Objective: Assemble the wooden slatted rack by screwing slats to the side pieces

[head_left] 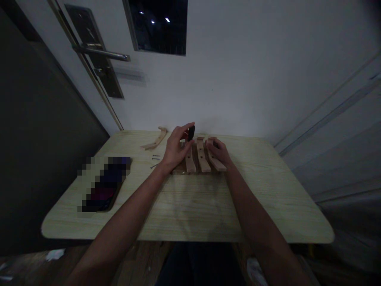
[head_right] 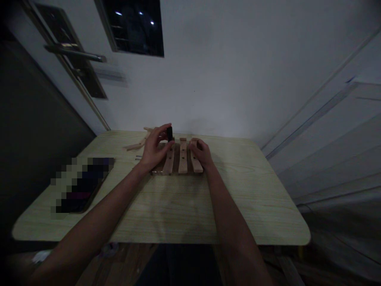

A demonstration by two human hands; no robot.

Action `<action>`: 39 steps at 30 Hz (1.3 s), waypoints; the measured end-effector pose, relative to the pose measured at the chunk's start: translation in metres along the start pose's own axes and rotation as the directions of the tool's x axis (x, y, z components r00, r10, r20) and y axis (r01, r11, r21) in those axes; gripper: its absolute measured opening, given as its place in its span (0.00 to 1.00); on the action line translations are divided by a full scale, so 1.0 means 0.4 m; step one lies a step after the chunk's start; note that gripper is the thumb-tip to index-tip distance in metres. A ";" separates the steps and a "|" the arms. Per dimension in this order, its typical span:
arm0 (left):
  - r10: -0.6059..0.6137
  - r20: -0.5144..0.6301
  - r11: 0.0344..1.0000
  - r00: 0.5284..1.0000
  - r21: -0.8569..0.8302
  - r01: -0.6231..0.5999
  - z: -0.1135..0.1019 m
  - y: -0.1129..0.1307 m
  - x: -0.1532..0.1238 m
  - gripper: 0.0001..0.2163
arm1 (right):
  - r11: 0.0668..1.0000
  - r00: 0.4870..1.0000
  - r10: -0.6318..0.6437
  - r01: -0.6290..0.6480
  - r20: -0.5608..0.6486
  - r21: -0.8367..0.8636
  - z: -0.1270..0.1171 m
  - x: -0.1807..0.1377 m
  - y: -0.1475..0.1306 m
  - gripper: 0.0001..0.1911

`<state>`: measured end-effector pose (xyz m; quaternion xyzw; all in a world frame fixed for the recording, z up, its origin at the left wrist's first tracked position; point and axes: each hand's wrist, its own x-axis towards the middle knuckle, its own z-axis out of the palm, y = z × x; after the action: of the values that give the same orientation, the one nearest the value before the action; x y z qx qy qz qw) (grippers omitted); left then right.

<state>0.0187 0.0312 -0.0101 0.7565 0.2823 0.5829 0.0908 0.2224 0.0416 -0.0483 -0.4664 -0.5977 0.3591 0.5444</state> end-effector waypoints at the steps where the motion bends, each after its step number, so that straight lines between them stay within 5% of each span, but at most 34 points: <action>1: -0.003 0.006 1.000 1.000 -0.009 0.003 0.001 0.000 -0.001 0.22 | 1.000 1.000 0.001 -0.001 -0.003 0.007 0.000 0.000 0.000 0.24; 12: -0.023 0.078 0.993 0.997 -0.115 0.031 -0.004 0.022 -0.007 0.22 | 1.000 1.000 0.007 -0.007 0.010 -0.007 -0.003 0.001 0.001 0.24; 21: 0.052 -0.037 0.995 0.998 0.086 -0.049 -0.004 0.007 0.002 0.23 | 0.999 1.000 -0.028 0.028 0.005 -0.024 -0.002 0.003 0.010 0.23; 34: -0.017 0.018 0.998 1.000 -0.052 0.018 0.007 0.002 -0.011 0.29 | 1.000 1.000 0.014 -0.015 0.021 0.010 -0.007 0.002 0.005 0.20; 39: 0.020 0.064 0.998 0.998 -0.063 -0.016 0.002 0.007 -0.011 0.24 | 1.000 0.999 0.017 -0.017 0.033 0.008 -0.008 0.002 0.007 0.22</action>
<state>0.0196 0.0265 -0.0128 0.7741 0.2541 0.5677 0.1183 0.2262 0.0430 -0.0500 -0.4631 -0.6011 0.3737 0.5335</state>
